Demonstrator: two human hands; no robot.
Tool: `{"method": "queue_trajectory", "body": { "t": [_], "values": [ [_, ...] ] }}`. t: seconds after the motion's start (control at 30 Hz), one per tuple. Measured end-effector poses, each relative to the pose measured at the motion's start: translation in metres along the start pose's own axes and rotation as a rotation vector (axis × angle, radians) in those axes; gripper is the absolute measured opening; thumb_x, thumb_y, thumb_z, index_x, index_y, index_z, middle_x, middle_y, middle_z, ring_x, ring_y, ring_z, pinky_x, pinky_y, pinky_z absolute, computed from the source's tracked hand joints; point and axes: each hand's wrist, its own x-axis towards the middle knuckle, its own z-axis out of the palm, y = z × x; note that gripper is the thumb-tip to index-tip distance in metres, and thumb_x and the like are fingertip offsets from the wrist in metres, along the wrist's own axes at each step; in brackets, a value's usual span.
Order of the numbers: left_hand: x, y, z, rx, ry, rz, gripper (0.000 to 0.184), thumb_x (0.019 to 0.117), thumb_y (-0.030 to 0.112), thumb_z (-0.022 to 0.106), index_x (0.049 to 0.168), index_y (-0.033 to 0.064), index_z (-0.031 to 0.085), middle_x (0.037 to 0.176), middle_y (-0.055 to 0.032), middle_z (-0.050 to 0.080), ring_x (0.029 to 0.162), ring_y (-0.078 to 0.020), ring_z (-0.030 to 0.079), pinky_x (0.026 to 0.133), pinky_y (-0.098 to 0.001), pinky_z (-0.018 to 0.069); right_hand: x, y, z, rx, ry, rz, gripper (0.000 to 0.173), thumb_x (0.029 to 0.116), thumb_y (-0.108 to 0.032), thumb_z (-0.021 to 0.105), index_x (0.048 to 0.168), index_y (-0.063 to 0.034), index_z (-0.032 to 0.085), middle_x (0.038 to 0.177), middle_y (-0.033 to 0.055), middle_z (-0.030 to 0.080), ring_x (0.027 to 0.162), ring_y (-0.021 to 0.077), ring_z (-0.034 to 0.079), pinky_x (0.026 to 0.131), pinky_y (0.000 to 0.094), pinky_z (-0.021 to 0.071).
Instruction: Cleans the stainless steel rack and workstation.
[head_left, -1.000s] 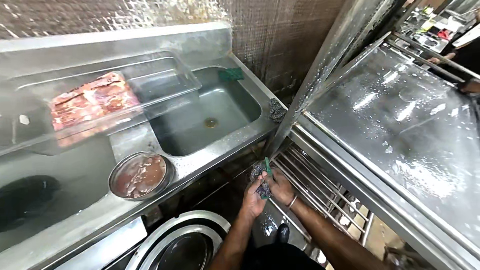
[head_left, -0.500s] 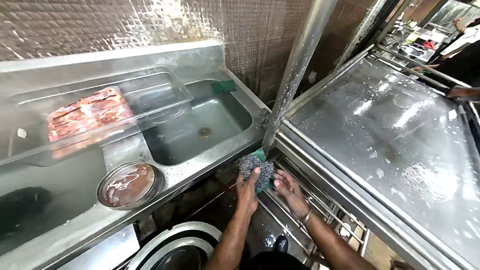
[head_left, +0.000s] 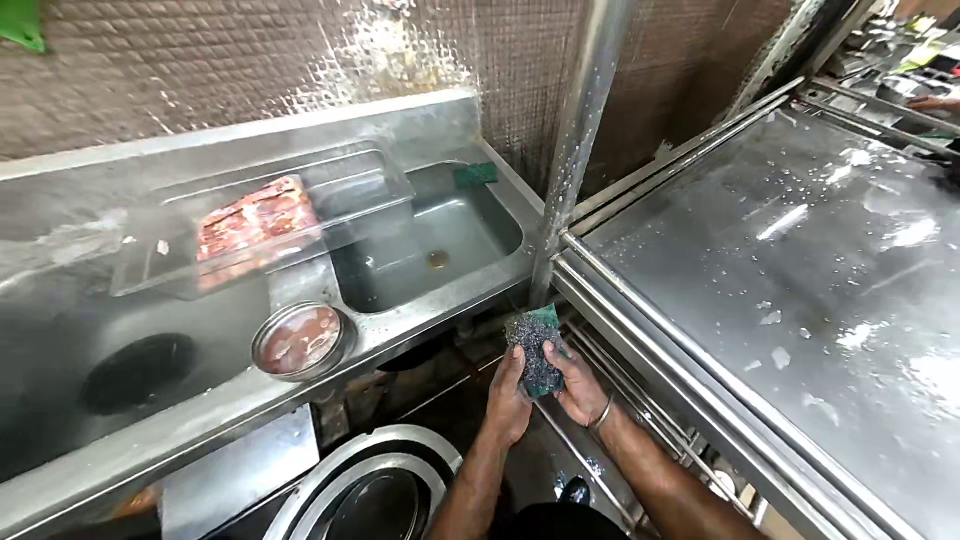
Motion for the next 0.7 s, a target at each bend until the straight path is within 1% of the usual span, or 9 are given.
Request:
{"method": "queue_trajectory", "body": {
  "t": [0.1, 0.17, 0.23, 0.3, 0.37, 0.5, 0.57, 0.63, 0.7],
  "values": [
    [-0.003, 0.002, 0.008, 0.031, -0.004, 0.001, 0.051, 0.105, 0.025, 0.052, 0.152, 0.0072, 0.042, 0.13, -0.0201, 0.064, 0.114, -0.0303, 0.067, 0.098, -0.0488, 0.0567, 0.0, -0.01, -0.014, -0.22, -0.009, -0.056, 0.047, 0.1033, -0.037, 0.058, 0.14, -0.0083, 0.057, 0.121, 0.0137, 0.071, 0.11, 0.0224, 0.069, 0.097, 0.0418, 0.057],
    [0.0, -0.003, 0.017, 0.064, 0.156, 0.009, 0.039, 0.1065, 0.017, 0.053, 0.143, 0.0029, 0.053, 0.121, -0.0213, 0.068, 0.106, -0.031, 0.069, 0.092, -0.0489, 0.059, -0.001, -0.011, -0.021, -0.631, 0.057, -0.166, 0.061, 0.1023, -0.044, 0.058, 0.153, -0.0123, 0.046, 0.135, 0.0117, 0.065, 0.123, 0.0192, 0.064, 0.107, 0.0408, 0.0517],
    [0.003, -0.008, 0.023, 0.064, 0.314, 0.037, 0.032, 0.1054, 0.016, 0.056, 0.133, 0.0001, 0.06, 0.112, -0.0218, 0.07, 0.097, -0.0304, 0.071, 0.084, -0.0477, 0.0609, -0.008, -0.01, -0.03, -0.975, 0.093, -0.293, 0.076, 0.0998, -0.051, 0.059, 0.159, -0.0102, 0.035, 0.144, 0.0155, 0.059, 0.131, 0.0233, 0.059, 0.113, 0.0458, 0.0467],
    [0.006, -0.005, 0.03, 0.062, 0.418, 0.115, 0.031, 0.1048, 0.018, 0.058, 0.129, -0.0004, 0.063, 0.108, -0.0211, 0.071, 0.093, -0.0297, 0.072, 0.08, -0.047, 0.0617, -0.025, -0.012, -0.038, -1.051, 0.079, -0.382, 0.073, 0.0982, -0.046, 0.063, 0.156, -0.0087, 0.04, 0.142, 0.0144, 0.06, 0.123, 0.0204, 0.064, 0.105, 0.0402, 0.0546],
    [0.008, 0.006, 0.041, 0.119, 0.481, 0.242, 0.03, 0.1033, 0.017, 0.061, 0.129, 0.0013, 0.063, 0.107, -0.0186, 0.071, 0.092, -0.0274, 0.072, 0.08, -0.0462, 0.0618, -0.052, -0.016, -0.048, -1.096, 0.042, -0.367, 0.061, 0.0984, -0.035, 0.064, 0.151, -0.0091, 0.049, 0.14, 0.013, 0.061, 0.115, 0.0186, 0.068, 0.097, 0.0359, 0.059],
    [0.027, 0.043, 0.074, 0.323, 0.463, 0.658, 0.042, 0.0993, 0.014, 0.066, 0.139, 0.005, 0.056, 0.121, -0.01, 0.07, 0.104, -0.0169, 0.069, 0.092, -0.0388, 0.0592, -0.091, -0.012, -0.076, -1.178, -0.028, -0.286, 0.047, 0.0995, -0.029, 0.062, 0.142, -0.0089, 0.059, 0.129, 0.0132, 0.066, 0.099, 0.0179, 0.071, 0.088, 0.035, 0.0605],
    [0.046, 0.055, 0.095, 0.465, 0.443, 0.876, 0.047, 0.0978, 0.015, 0.068, 0.141, 0.0032, 0.055, 0.126, -0.0099, 0.069, 0.112, -0.0151, 0.068, 0.101, -0.0383, 0.0571, -0.104, -0.007, -0.089, -1.2, -0.044, -0.259, 0.044, 0.0991, -0.025, 0.063, 0.139, -0.0071, 0.062, 0.128, 0.0143, 0.066, 0.098, 0.0186, 0.072, 0.089, 0.0349, 0.0606],
    [0.072, 0.054, 0.114, 0.618, 0.453, 1.003, 0.05, 0.0974, 0.018, 0.07, 0.142, 0.0018, 0.055, 0.134, -0.0118, 0.065, 0.121, -0.0167, 0.065, 0.105, -0.0402, 0.0542, -0.115, -0.002, -0.099, -1.232, -0.05, -0.236, 0.043, 0.0981, -0.023, 0.065, 0.137, -0.006, 0.063, 0.129, 0.0151, 0.067, 0.099, 0.0206, 0.072, 0.09, 0.0371, 0.0605],
    [0.095, 0.039, 0.123, 0.791, 0.44, 1.052, 0.05, 0.0993, 0.023, 0.066, 0.143, 0.0026, 0.056, 0.16, -0.0117, 0.043, 0.143, -0.0207, 0.047, 0.117, -0.0407, 0.0439, -0.125, 0.002, -0.107, -1.264, -0.072, -0.175, 0.043, 0.0985, -0.023, 0.065, 0.138, -0.0052, 0.063, 0.129, 0.016, 0.067, 0.102, 0.0234, 0.072, 0.093, 0.0408, 0.0598]
  ]
}}
